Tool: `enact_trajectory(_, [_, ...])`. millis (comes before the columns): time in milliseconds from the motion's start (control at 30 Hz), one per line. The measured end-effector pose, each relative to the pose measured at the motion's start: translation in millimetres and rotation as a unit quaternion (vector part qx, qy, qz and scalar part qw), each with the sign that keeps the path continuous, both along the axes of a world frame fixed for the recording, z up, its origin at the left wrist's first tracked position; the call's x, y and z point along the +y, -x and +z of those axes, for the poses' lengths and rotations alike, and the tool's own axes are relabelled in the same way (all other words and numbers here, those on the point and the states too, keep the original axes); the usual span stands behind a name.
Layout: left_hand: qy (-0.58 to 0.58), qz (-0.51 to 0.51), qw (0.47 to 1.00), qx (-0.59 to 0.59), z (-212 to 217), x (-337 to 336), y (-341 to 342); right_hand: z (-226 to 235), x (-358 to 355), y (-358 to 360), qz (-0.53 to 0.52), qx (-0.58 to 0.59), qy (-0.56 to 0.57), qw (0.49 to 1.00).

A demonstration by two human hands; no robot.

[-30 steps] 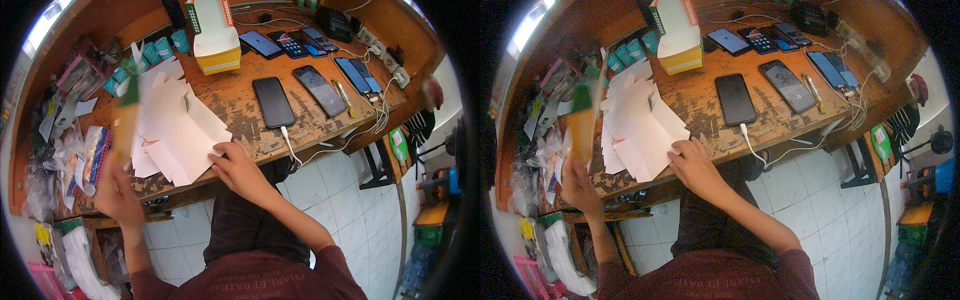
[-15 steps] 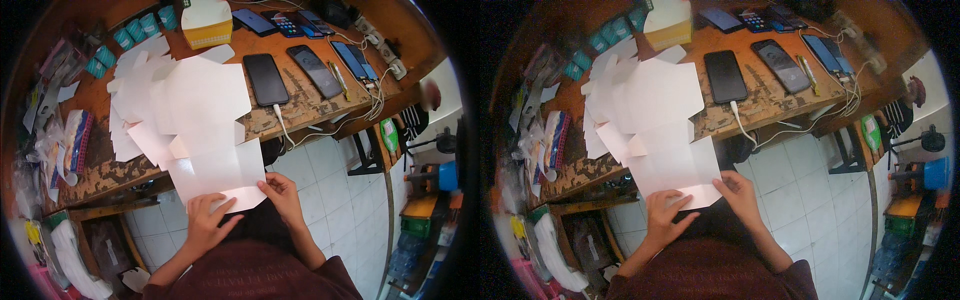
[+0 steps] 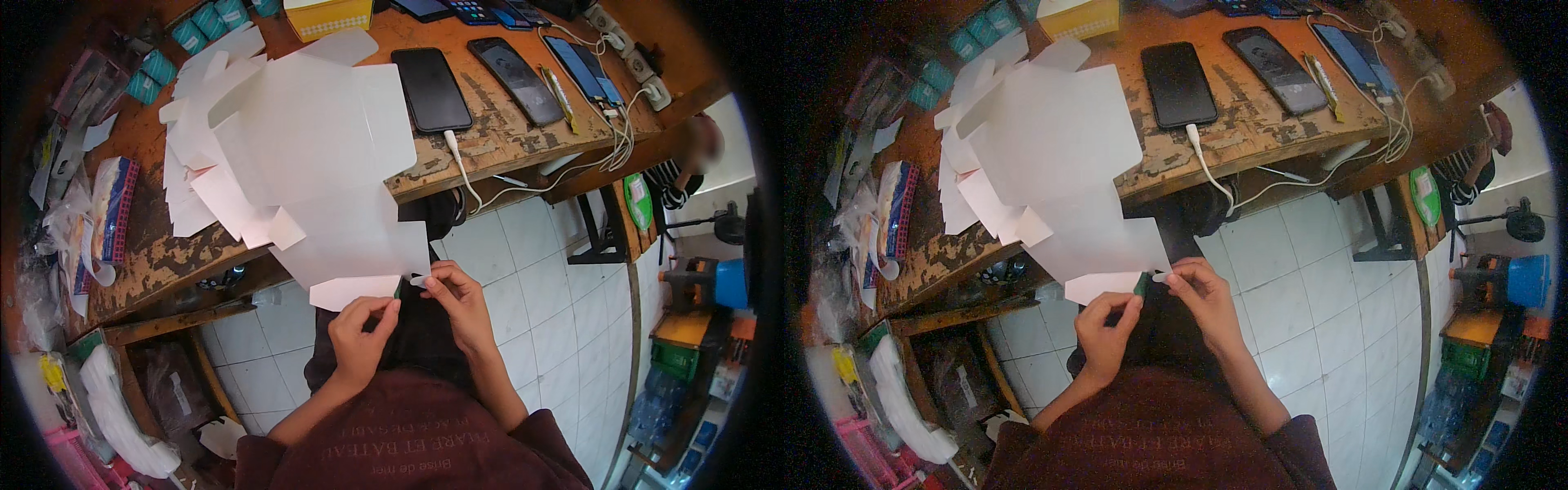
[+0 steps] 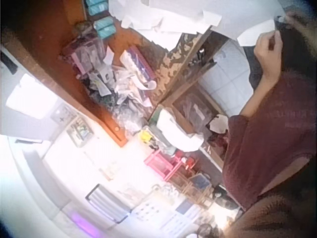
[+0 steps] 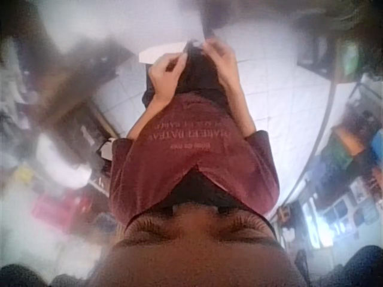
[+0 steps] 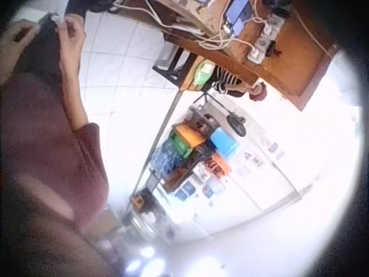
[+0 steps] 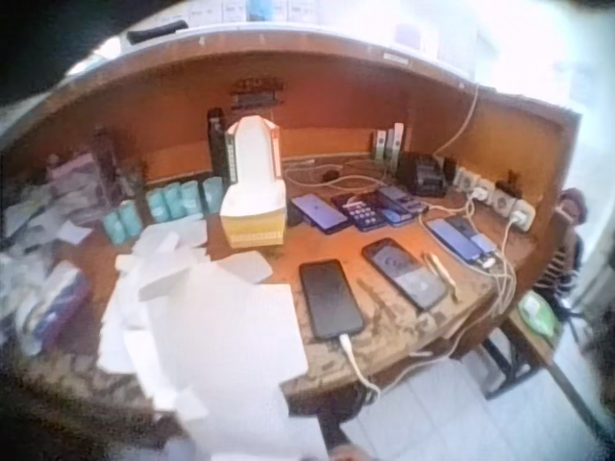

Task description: The person folds flat printed paper sheets into small takeaway-style boxes by hand, aligning edges and creasing flaps. They repeatedly pick a sheet, fold it into a box, and place the finished box on the table.

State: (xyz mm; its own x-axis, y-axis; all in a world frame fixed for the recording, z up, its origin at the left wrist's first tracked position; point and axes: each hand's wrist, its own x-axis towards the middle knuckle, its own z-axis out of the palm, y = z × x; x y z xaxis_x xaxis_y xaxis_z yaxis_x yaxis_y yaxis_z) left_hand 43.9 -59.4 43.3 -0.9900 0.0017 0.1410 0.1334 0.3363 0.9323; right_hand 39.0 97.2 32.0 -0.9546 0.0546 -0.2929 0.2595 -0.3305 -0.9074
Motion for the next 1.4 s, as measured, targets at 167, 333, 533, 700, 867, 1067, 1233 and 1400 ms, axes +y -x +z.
enact_trajectory(167, [-0.211,-0.018,0.960,-0.185,2,6,4,4,-13,-7,-0.027,0.044,-0.008,0.999])
enact_trajectory(333, [-0.264,-0.047,0.946,-0.180,-7,3,2,5,-19,-9,-0.046,0.062,-0.033,0.996])
enact_trajectory(533, [-0.239,-0.061,0.960,-0.132,-8,4,7,9,-21,-8,-0.060,0.067,-0.057,0.994])
enact_trajectory(700, [-0.278,-0.047,0.951,-0.127,-9,4,6,16,-28,-7,-0.063,0.089,-0.058,0.992])
enact_trajectory(867, [-0.356,-0.017,0.921,-0.157,-13,4,12,16,-21,-3,-0.007,0.091,-0.041,0.995])
enact_trajectory(1067, [-0.324,-0.023,0.925,-0.196,-13,1,21,11,-10,2,0.072,0.095,-0.062,0.991])
enact_trajectory(1233, [-0.285,-0.063,0.934,-0.207,-27,-7,33,12,-5,3,0.094,0.138,-0.207,0.964])
enact_trajectory(1400, [-0.198,-0.100,0.954,-0.203,-31,-6,38,27,-25,10,-0.059,0.243,-0.301,0.920])
